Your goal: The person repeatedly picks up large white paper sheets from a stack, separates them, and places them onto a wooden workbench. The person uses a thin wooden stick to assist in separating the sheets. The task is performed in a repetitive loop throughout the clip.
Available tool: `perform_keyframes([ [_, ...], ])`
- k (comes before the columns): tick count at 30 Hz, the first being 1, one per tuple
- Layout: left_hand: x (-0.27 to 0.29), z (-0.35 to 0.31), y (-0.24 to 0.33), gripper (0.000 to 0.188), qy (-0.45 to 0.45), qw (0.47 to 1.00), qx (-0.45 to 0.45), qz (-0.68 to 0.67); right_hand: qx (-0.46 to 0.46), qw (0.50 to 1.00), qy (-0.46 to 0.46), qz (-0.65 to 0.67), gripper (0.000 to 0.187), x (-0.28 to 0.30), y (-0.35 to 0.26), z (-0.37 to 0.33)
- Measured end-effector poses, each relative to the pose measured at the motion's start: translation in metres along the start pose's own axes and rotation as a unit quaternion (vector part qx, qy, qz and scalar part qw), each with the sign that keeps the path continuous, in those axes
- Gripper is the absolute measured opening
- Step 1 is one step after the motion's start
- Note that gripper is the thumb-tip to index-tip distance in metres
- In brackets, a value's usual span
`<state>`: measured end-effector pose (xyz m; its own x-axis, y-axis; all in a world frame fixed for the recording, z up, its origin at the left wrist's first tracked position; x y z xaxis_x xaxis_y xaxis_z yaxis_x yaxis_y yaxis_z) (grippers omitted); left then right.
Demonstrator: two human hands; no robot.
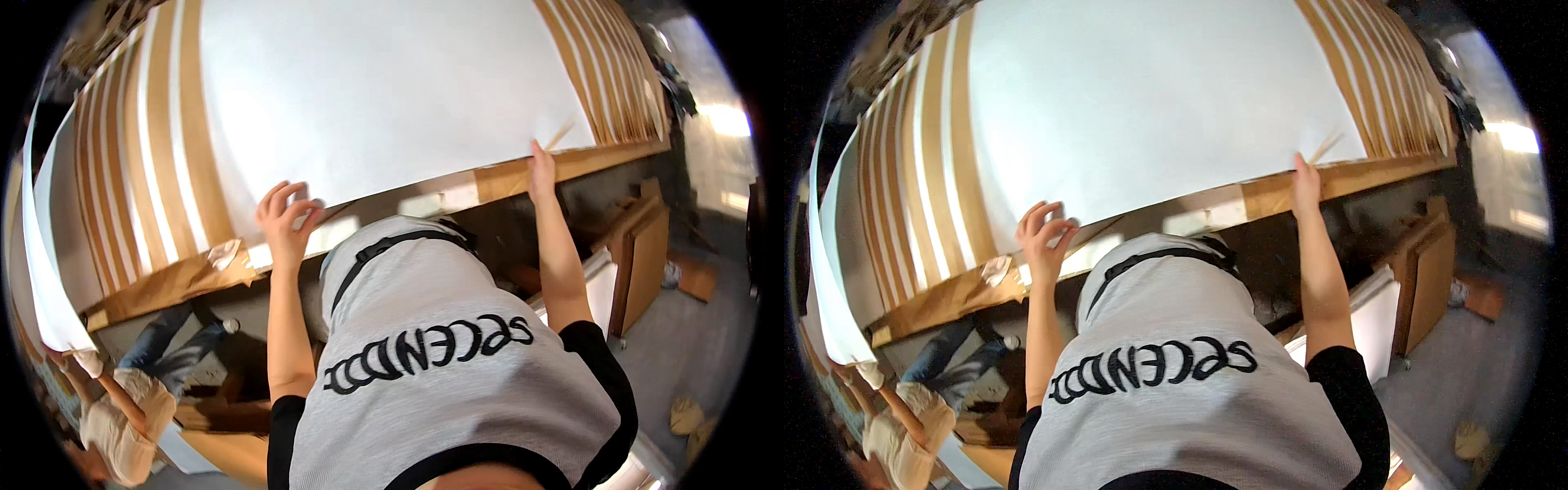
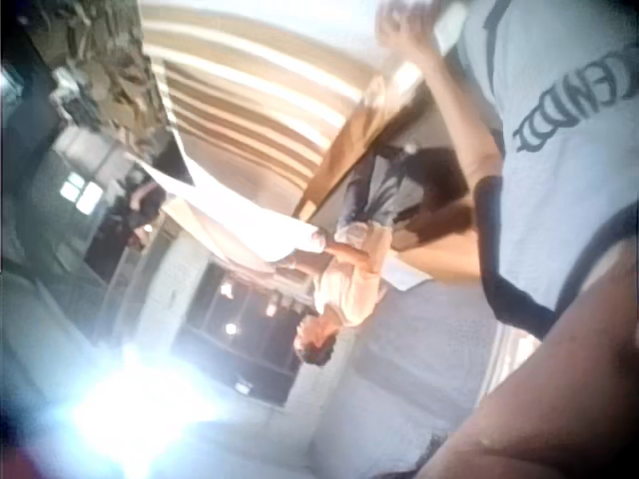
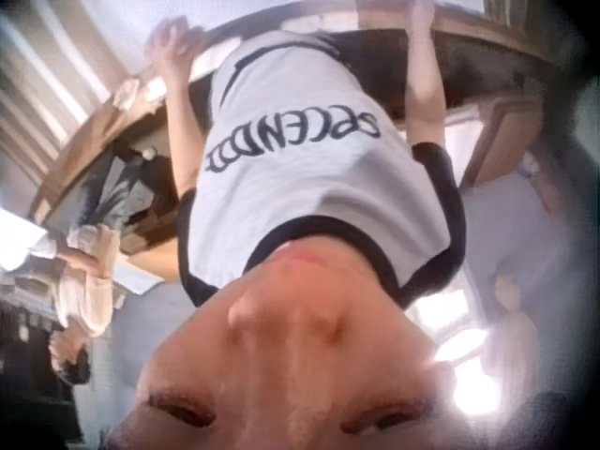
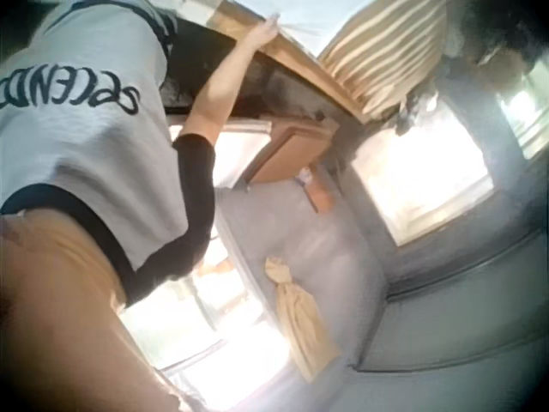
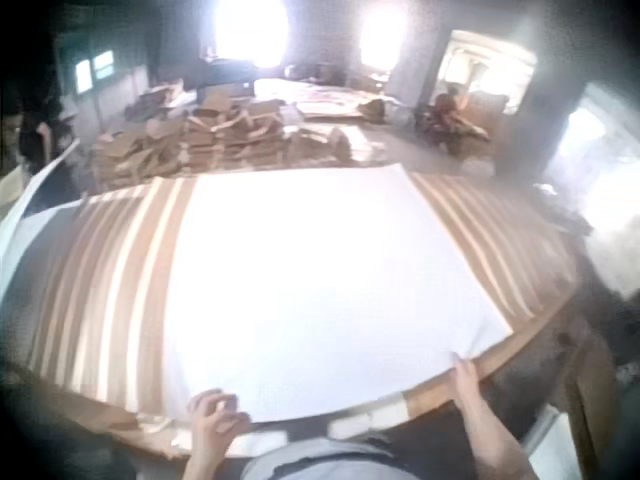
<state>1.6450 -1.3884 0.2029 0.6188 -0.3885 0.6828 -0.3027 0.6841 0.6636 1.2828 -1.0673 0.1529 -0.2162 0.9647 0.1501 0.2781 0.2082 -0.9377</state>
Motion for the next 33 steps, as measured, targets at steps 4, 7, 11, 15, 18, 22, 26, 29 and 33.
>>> perform_keyframes([
  [4, -0.003, 0.0, 0.004, 0.013, 0.005, 1.0, -0.003, 0.003, 0.03, 1.0, 0.004, -0.006, 0.04, -0.001, -0.005, -0.007],
  [7, -0.005, 0.001, 0.006, 0.013, 0.002, 1.0, 0.0, 0.004, 0.018, 1.0, 0.005, -0.01, 0.035, 0.007, 0.008, 0.001],
  [11, -0.008, 0.001, 0.007, 0.012, -0.004, 1.0, 0.003, -0.006, -0.011, 1.0, -0.006, -0.004, 0.029, 0.007, 0.006, 0.001],
  [15, -0.007, 0.001, 0.006, 0.012, -0.015, 1.0, -0.015, 0.021, -0.012, 1.0, 0.006, 0.004, 0.037, 0.001, -0.012, -0.011],
  [18, -0.003, 0.002, 0.006, 0.012, -0.024, 0.999, -0.018, 0.021, -0.009, 0.998, 0.067, -0.009, 0.036, 0.01, -0.022, -0.013],
  [22, -0.006, -0.002, 0.004, 0.013, -0.013, 1.0, 0.009, -0.012, -0.017, 0.996, 0.086, -0.019, 0.029, 0.014, -0.012, -0.009],
  [26, -0.01, -0.001, 0.007, 0.013, -0.026, 1.0, -0.004, -0.001, -0.024, 0.995, 0.097, 0.028, 0.024, 0.017, 0.004, 0.001],
  [29, -0.016, 0.002, 0.013, 0.014, -0.041, 0.999, -0.018, 0.013, 0.0, 0.994, 0.089, 0.064, 0.023, 0.023, 0.009, 0.004],
  [33, -0.019, 0.005, 0.013, 0.015, -0.021, 1.0, -0.012, -0.015, -0.015, 0.992, 0.076, 0.1, 0.02, 0.018, 0.006, 0.009],
])
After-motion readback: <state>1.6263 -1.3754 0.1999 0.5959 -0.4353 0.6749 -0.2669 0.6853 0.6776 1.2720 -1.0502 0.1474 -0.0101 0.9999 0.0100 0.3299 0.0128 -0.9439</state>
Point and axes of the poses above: each hand's wrist, its own z-axis towards the middle knuckle, its own x-axis out of the back of the hand, y = z × x, the point moved 2 cm from there along z, towards the middle knuckle, and after that the axes turned 5 degrees about -z, right-handed, at the moved point
